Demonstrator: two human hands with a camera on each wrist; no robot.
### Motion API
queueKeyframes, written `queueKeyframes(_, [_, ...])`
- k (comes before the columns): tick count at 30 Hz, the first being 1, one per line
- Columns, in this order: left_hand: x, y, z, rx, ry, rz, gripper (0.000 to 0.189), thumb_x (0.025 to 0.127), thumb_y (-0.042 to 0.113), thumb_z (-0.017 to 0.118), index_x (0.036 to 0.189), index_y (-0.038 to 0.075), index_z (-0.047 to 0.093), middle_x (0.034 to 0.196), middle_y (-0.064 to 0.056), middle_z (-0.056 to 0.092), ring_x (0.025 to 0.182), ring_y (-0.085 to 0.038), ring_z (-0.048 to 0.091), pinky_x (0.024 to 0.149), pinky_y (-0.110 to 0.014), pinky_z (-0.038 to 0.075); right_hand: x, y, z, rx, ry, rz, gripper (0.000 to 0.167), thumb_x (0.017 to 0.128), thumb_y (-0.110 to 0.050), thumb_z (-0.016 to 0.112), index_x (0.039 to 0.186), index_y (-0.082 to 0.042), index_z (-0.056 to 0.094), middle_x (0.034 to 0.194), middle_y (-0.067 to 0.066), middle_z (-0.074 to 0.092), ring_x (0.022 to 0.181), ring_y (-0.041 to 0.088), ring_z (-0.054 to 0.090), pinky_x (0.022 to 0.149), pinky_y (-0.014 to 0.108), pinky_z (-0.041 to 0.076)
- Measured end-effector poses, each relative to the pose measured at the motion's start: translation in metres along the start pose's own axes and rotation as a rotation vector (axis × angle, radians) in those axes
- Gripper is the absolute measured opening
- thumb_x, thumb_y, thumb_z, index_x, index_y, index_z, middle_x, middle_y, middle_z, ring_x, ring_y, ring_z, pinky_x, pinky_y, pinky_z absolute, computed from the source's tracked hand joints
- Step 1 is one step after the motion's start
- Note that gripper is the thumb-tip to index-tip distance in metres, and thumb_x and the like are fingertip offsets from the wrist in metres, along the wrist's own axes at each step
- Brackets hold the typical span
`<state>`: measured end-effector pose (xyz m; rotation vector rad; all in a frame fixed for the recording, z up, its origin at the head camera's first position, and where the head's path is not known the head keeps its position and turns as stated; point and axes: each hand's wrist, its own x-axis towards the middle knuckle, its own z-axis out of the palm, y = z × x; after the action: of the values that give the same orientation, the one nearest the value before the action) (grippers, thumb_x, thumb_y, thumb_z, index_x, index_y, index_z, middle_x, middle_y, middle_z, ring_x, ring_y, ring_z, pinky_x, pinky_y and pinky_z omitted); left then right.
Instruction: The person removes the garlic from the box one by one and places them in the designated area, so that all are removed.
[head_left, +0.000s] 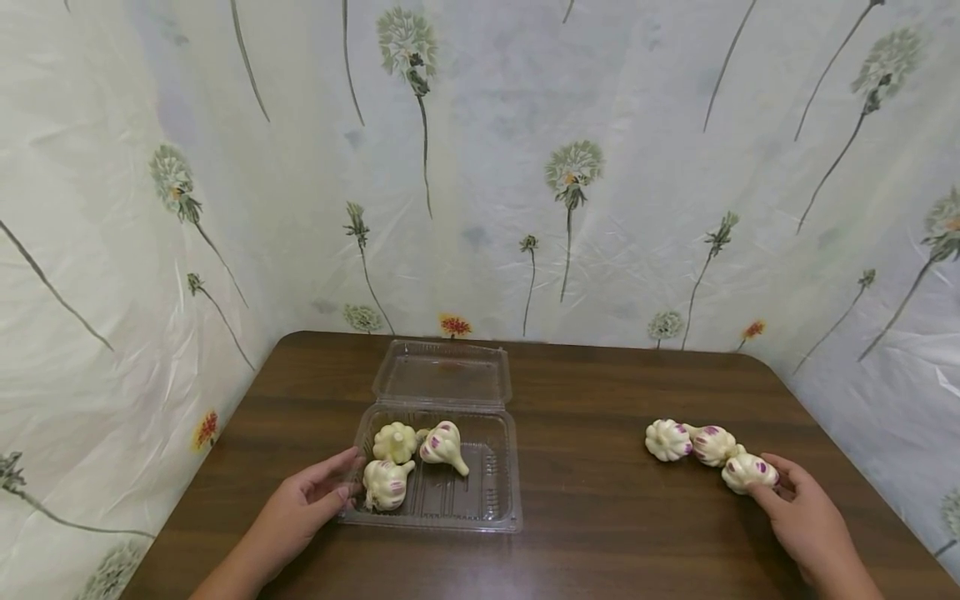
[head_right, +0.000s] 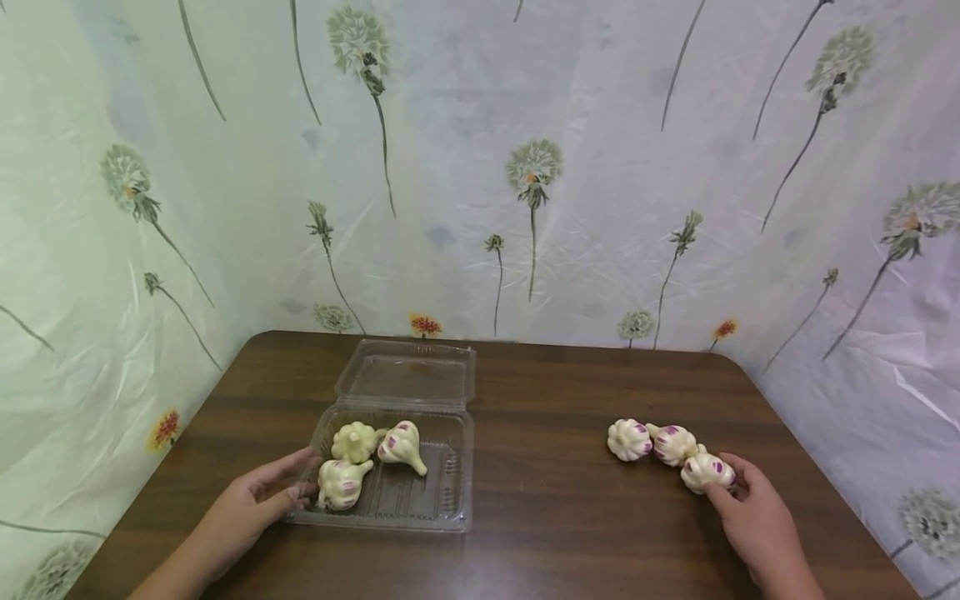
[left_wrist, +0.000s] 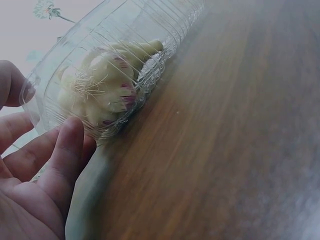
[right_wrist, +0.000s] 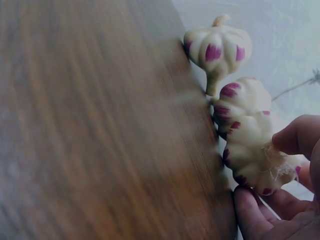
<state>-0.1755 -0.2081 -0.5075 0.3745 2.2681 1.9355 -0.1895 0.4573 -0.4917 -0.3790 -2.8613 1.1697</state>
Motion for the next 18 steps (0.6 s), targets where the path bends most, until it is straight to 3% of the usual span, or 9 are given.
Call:
queueKeyframes(5, [0.0005, -0.0031, -0.0004, -0.001, -0.007, 0.006, 0.058, 0.104, 0.011, 0.065, 0.156, -0.003, 0.044, 0.153, -0.031, 0.05, 0.121, -0.017, 0.069, 0.092, -0.025, 0.06, 0.0011, -0.0004, -0.0027, -0.038, -0.041, 0.006, 0.084, 0.109, -0.055, 0.045, 0.164, 0.003, 0.021, 0.159, 0.037, 0.033, 0.136, 0.054, 0.043, 0.067, 0.008, 0.042])
queueKeyframes(6, [0.0006, -0.0034, -0.0002, -0.003, -0.007, 0.005, 0.058, 0.104, 0.011, 0.064, 0.156, -0.003, 0.044, 0.153, -0.031, 0.05, 0.122, -0.019, 0.069, 0.092, -0.025, 0.06, 0.0015, 0.0, -0.0034, -0.045, -0.048, 0.011, 0.085, 0.108, -0.056, 0.044, 0.165, 0.002, 0.02, 0.16, 0.037, 0.032, 0.137, 0.054, 0.043, 0.072, 0.013, 0.047])
queueKeyframes(9, [0.0002, -0.0037, -0.0006, -0.004, -0.006, -0.002, 0.058, 0.104, 0.012, 0.065, 0.156, -0.002, 0.044, 0.154, -0.03, 0.05, 0.123, -0.024, 0.068, 0.092, -0.025, 0.06, 0.0036, -0.0002, -0.0053, -0.046, -0.075, 0.03, 0.09, 0.107, -0.061, 0.042, 0.167, 0.0, 0.012, 0.163, 0.038, 0.025, 0.141, 0.058, 0.037, 0.091, 0.036, 0.055])
queueKeyframes(12, [-0.0001, -0.0034, -0.0016, -0.001, -0.007, -0.005, 0.058, 0.104, 0.014, 0.065, 0.157, -0.001, 0.044, 0.154, -0.028, 0.051, 0.123, -0.02, 0.069, 0.093, -0.024, 0.059, 0.0039, -0.0009, -0.0049, -0.047, -0.076, 0.036, 0.09, 0.107, -0.061, 0.04, 0.167, -0.001, 0.008, 0.164, 0.039, 0.022, 0.142, 0.059, 0.034, 0.099, 0.064, 0.047])
queueKeyframes(18, [0.0, -0.001, -0.0012, 0.005, -0.004, -0.007, 0.058, 0.104, 0.013, 0.065, 0.156, -0.002, 0.045, 0.154, -0.029, 0.051, 0.119, -0.011, 0.069, 0.092, -0.024, 0.059, 0.0037, -0.0023, -0.0057, -0.032, -0.08, 0.045, 0.092, 0.107, -0.063, 0.04, 0.167, -0.003, 0.003, 0.165, 0.04, 0.018, 0.142, 0.058, 0.031, 0.101, 0.066, 0.044])
